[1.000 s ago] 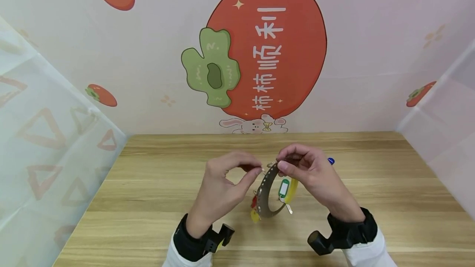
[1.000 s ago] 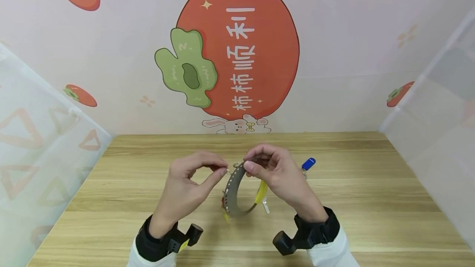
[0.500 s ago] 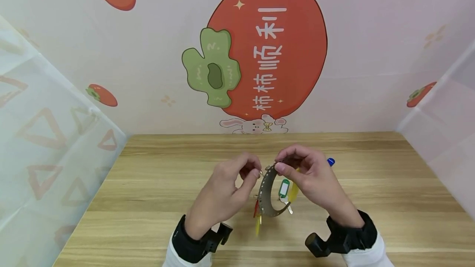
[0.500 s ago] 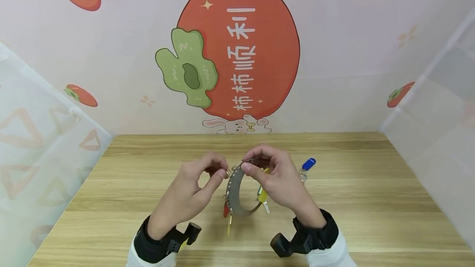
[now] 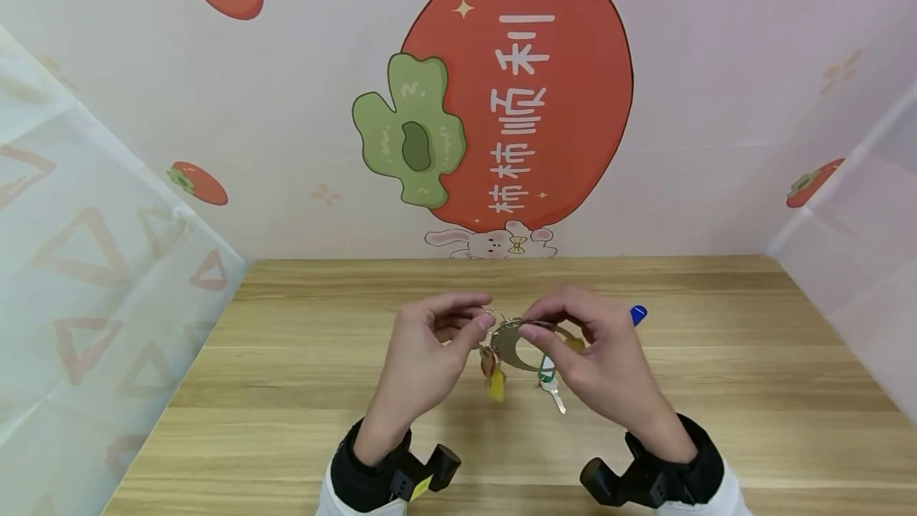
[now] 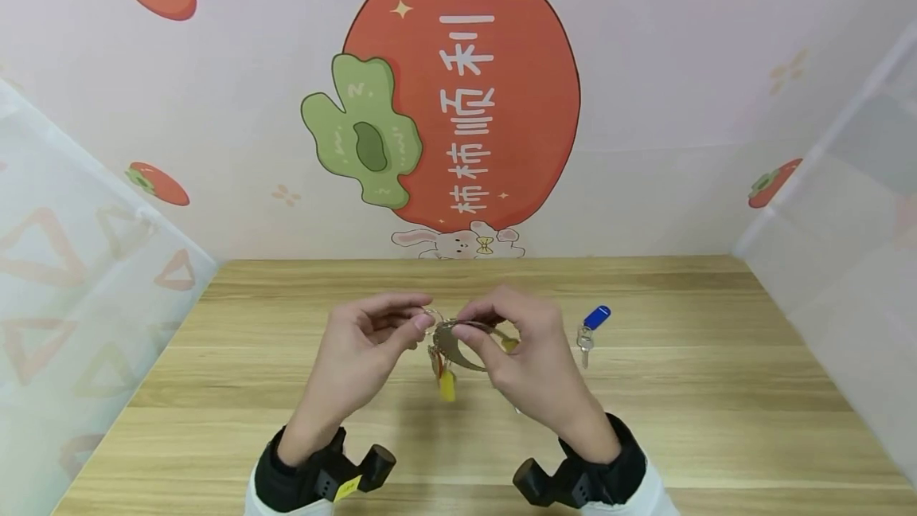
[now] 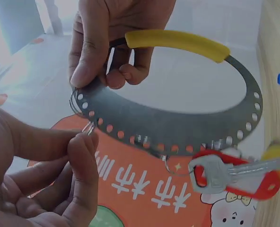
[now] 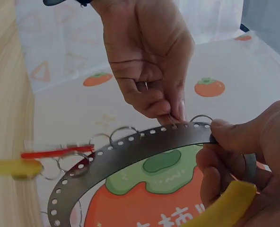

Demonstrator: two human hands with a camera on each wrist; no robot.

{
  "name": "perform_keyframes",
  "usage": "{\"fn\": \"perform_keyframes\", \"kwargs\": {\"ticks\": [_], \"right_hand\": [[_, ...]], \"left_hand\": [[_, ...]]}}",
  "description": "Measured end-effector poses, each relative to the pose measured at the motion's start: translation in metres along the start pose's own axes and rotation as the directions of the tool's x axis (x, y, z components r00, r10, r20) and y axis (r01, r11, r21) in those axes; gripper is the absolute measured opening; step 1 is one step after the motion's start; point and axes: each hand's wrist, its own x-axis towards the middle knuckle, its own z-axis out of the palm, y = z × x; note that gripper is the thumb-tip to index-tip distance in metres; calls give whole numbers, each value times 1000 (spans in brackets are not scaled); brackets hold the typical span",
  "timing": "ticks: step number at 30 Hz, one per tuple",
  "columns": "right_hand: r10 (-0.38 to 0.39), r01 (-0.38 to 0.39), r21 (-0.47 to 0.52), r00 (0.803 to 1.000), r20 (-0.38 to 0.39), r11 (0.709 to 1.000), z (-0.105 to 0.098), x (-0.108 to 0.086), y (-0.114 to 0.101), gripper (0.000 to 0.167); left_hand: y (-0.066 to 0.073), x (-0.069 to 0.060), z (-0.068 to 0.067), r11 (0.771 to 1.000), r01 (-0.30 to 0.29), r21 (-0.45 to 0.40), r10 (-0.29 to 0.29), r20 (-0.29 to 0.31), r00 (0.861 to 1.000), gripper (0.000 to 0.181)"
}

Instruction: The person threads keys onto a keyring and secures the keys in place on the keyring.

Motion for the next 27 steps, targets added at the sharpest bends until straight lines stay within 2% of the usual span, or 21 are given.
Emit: {"fn": "perform_keyframes", "kwargs": {"ticks": [2, 5, 9, 13, 16, 20, 21, 23, 25, 27], "right_hand": [[-84, 84, -26, 996, -7, 996, 2, 1, -1, 27], [-182, 180, -69, 983, -26, 981, 4, 3, 0, 31], [-235, 229, -97, 971, -49, 969, 5, 4, 2, 30], [-255, 247, -122, 965, -54, 961, 6, 3, 3, 5], [-272, 263, -135, 961, -54, 955, 6, 3, 2, 15], [-285, 275, -144, 957, -52, 951, 6, 3, 2, 16], [-285, 275, -146, 957, -52, 950, 6, 3, 2, 22], [-280, 271, -147, 959, -47, 951, 7, 2, 2, 18], [-274, 265, -149, 961, -41, 953, 7, 2, 1, 7], [-268, 260, -141, 963, -36, 955, 7, 1, 1, 13]], "left_hand": [[1, 1, 0, 998, 33, -52, -33, -4, 999, 17], [2, 2, -1, 989, 87, -118, -85, 21, 996, 17], [2, 3, -4, 975, 142, -169, -129, 83, 988, 14], [4, 3, -7, 962, 187, -200, -157, 159, 975, 11], [3, 2, -8, 968, 182, -175, -148, 193, 970, 11], [1, 1, -8, 992, 106, -73, -88, 210, 974, 11], [1, 1, -8, 996, 84, -37, -75, 209, 975, 11], [0, 1, -7, 998, 56, 14, -58, 203, 977, 11], [-1, 1, -7, 998, 50, 29, -55, 196, 979, 12], [-2, 2, -7, 998, 66, -11, -62, 196, 979, 14]]}}
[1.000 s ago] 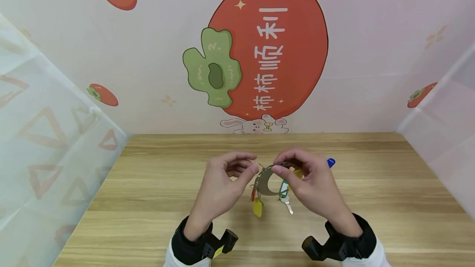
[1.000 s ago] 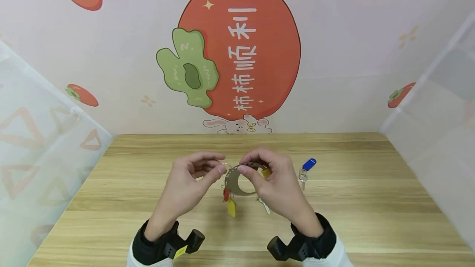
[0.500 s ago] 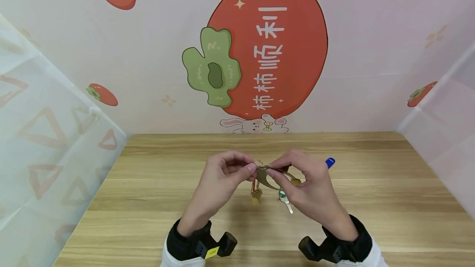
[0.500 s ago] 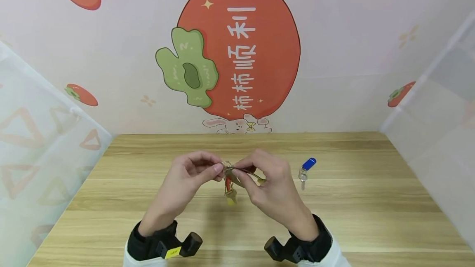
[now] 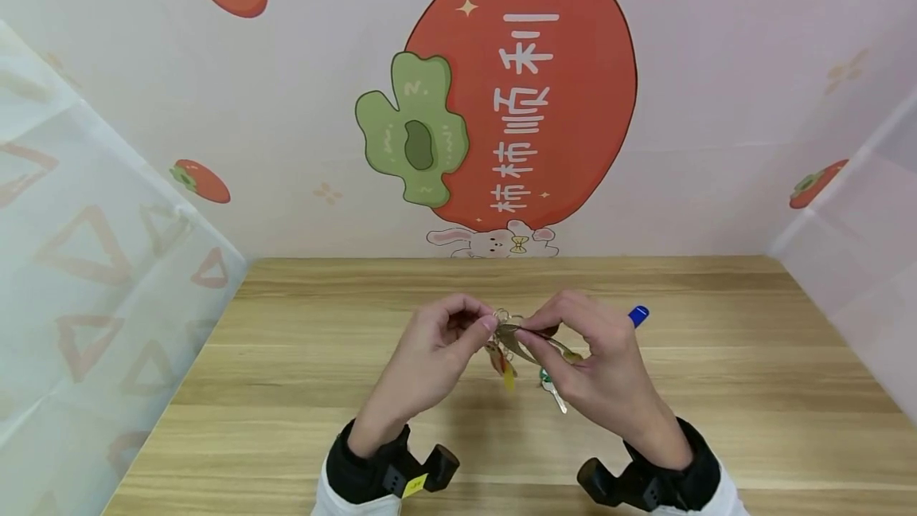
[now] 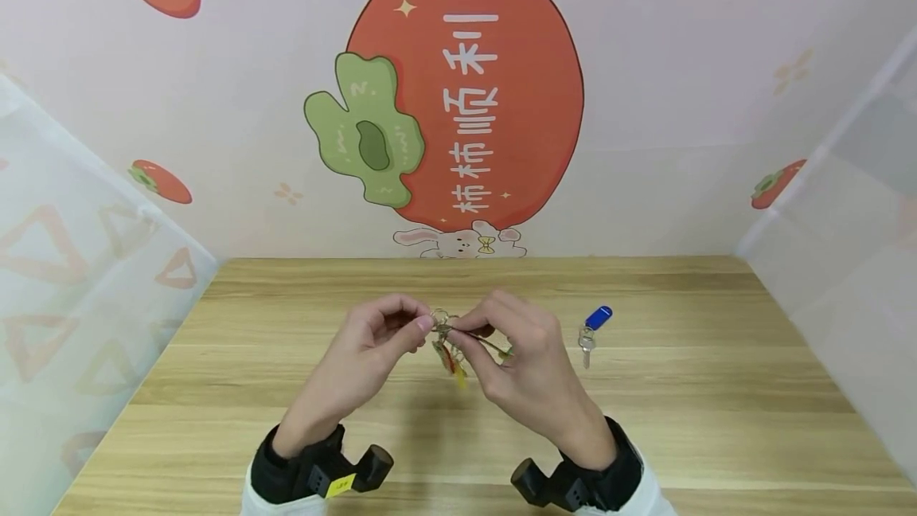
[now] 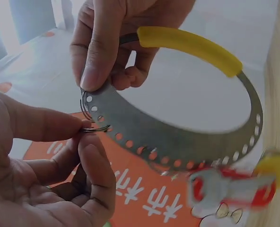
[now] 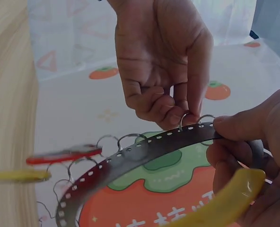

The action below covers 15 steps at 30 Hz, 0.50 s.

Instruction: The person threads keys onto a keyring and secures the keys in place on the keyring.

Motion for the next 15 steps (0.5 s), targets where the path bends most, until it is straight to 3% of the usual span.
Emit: {"fn": "perform_keyframes", "kwargs": {"ticks": [3, 7, 10, 13, 15], "right_hand": [[18, -18, 8, 1000, 13, 1000, -1, 0, -2, 26], [52, -54, 28, 997, 62, 998, -3, 0, -4, 14], [83, -91, 63, 990, 116, 994, -7, 0, -5, 15], [143, -168, 165, 978, 154, 972, -12, -1, -4, 17], [222, -253, 218, 962, 157, 943, -15, -2, -2, 20]], "left_hand": [[-1, 1, -1, 997, 1, -82, 0, 12, 1000, 16], [0, 0, -2, 993, -20, -118, 23, 20, 1000, 13], [0, 0, -3, 990, -54, -133, 58, 25, 998, 10], [0, 0, -4, 982, -115, -147, 122, 42, 992, 7], [-1, 1, -4, 976, -158, -150, 169, 62, 984, 5]]}}
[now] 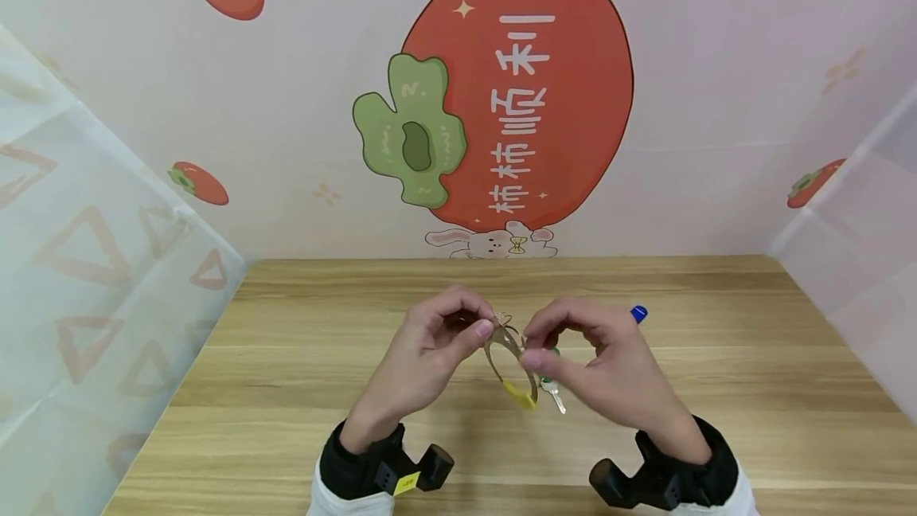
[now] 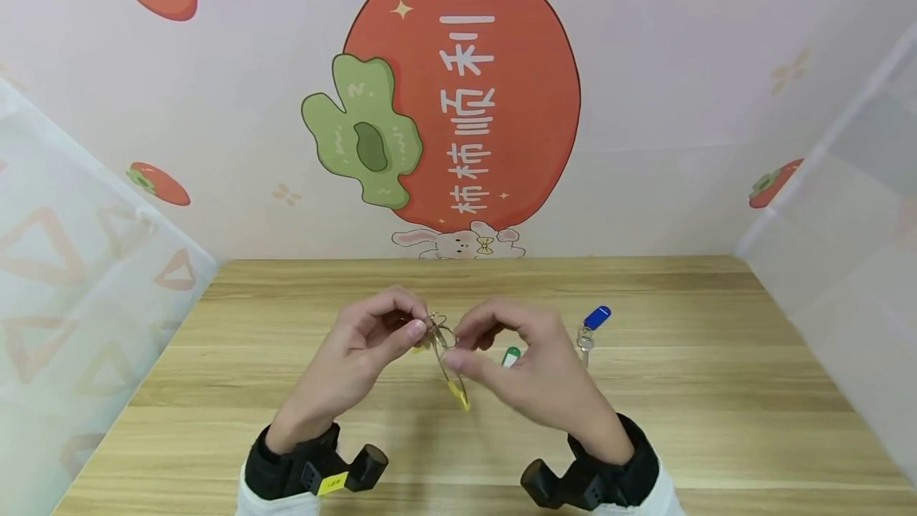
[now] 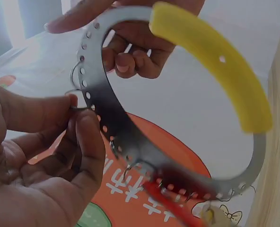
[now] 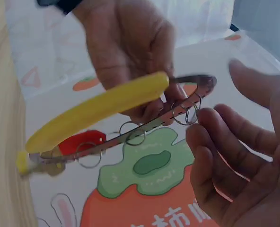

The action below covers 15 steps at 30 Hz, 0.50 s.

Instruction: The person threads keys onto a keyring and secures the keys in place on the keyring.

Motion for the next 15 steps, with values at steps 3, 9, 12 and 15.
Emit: {"fn": "perform_keyframes", "kwargs": {"ticks": [3, 9, 12, 15], "right_hand": [[139, -138, 55, 990, -17, 989, -4, -1, 3, 23], [236, -244, 96, 968, 81, 965, -7, 1, 12, 21], [190, -200, 106, 977, 98, 974, -5, 1, 14, 22], [130, -136, 76, 988, 83, 988, -2, 2, 15, 22]], "left_hand": [[-1, -1, -1, 999, -37, 3, 37, 32, 999, 6], [-2, -1, -1, 1000, -29, 13, 28, 58, 998, 6], [-2, 0, 0, 1000, -15, 4, 15, 67, 998, 6], [-3, 1, 0, 999, 16, -39, -13, 74, 997, 7]]}}
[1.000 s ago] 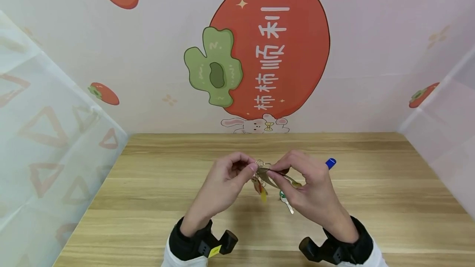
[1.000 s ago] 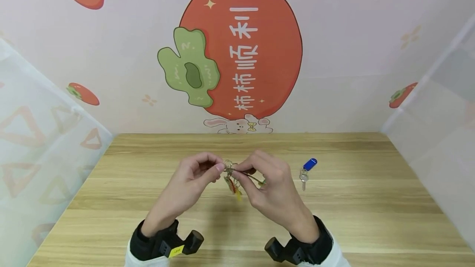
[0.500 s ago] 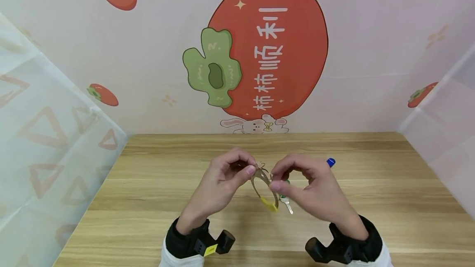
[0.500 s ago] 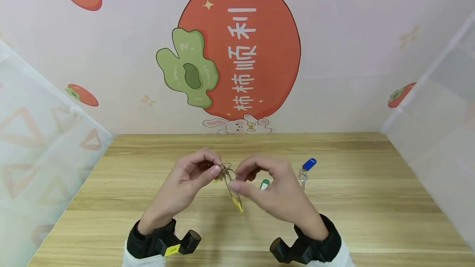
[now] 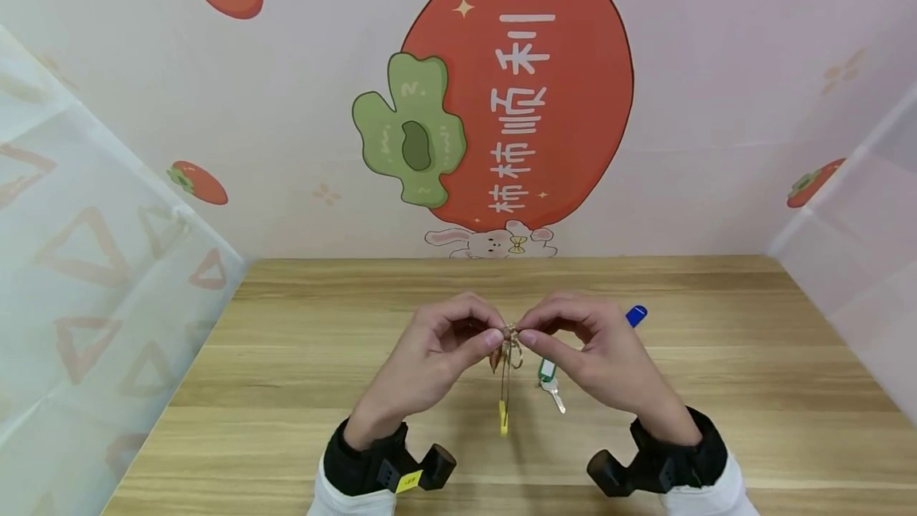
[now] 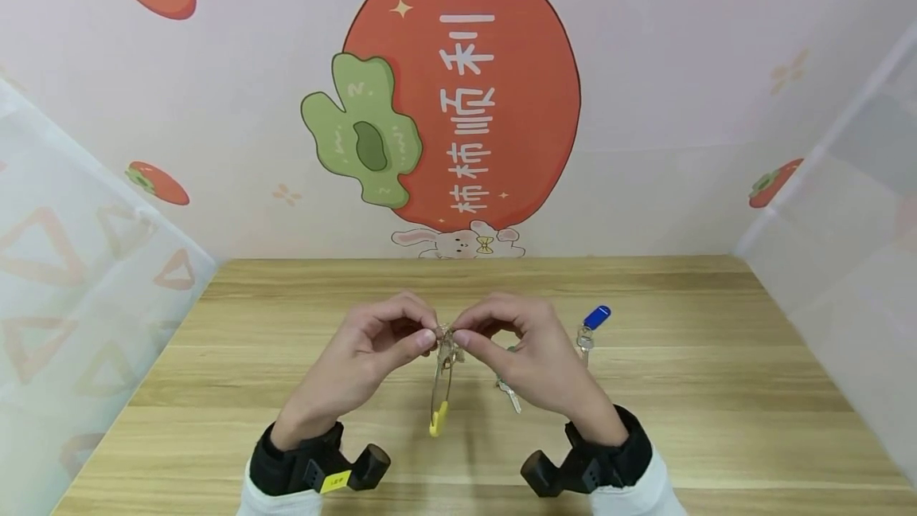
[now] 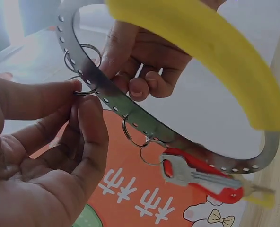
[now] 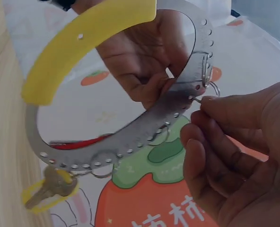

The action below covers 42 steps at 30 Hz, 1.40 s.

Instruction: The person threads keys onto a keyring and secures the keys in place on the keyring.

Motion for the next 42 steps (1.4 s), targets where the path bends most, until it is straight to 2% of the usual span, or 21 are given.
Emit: {"fn": "perform_keyframes", "kwargs": {"ticks": [4, 7, 13, 23, 27, 30, 32, 34, 36, 39, 42], "right_hand": [[-72, 69, -93, 997, -32, 993, 5, 0, 0, 20], [-114, 106, -151, 992, -45, 983, 8, 1, -1, 22], [-138, 130, -189, 990, -30, 973, 9, 1, -2, 24], [-116, 110, -207, 993, -15, 972, 9, 1, -4, 21], [-99, 94, -203, 995, -13, 975, 8, 1, 0, 18], [-56, 53, -187, 998, -10, 981, 4, 2, 4, 17], [-8, 3, -218, 1000, -21, 976, -1, 2, 8, 14], [67, -80, -278, 996, -56, 957, -10, 1, 14, 13], [145, -170, -363, 985, -94, 916, -21, 1, 23, 10], [284, -317, -457, 948, -141, 831, -40, -1, 39, 10], [388, -420, -521, 905, -176, 744, -58, -6, 54, 14]], "left_hand": [[-1, 0, -1, 997, 36, -71, -36, 7, 999, 9], [-1, -1, -1, 996, 35, -76, -33, 19, 999, 10], [-1, -1, -2, 999, -2, 46, 1, 19, 1000, 9], [-2, -2, 0, 981, -47, 189, 41, 39, 998, 9], [-3, -1, 1, 957, -102, 271, 92, 52, 994, 8], [-2, -1, 1, 923, -140, 358, 128, 55, 990, 7], [-2, -1, 0, 900, -151, 408, 144, 49, 988, 7], [-2, -2, 0, 887, -156, 435, 152, 43, 987, 7], [-2, -2, -1, 884, -155, 441, 155, 37, 987, 7], [-1, -2, -1, 894, -144, 425, 146, 29, 989, 6], [-1, -2, -1, 906, -115, 407, 122, 9, 992, 6]]}}
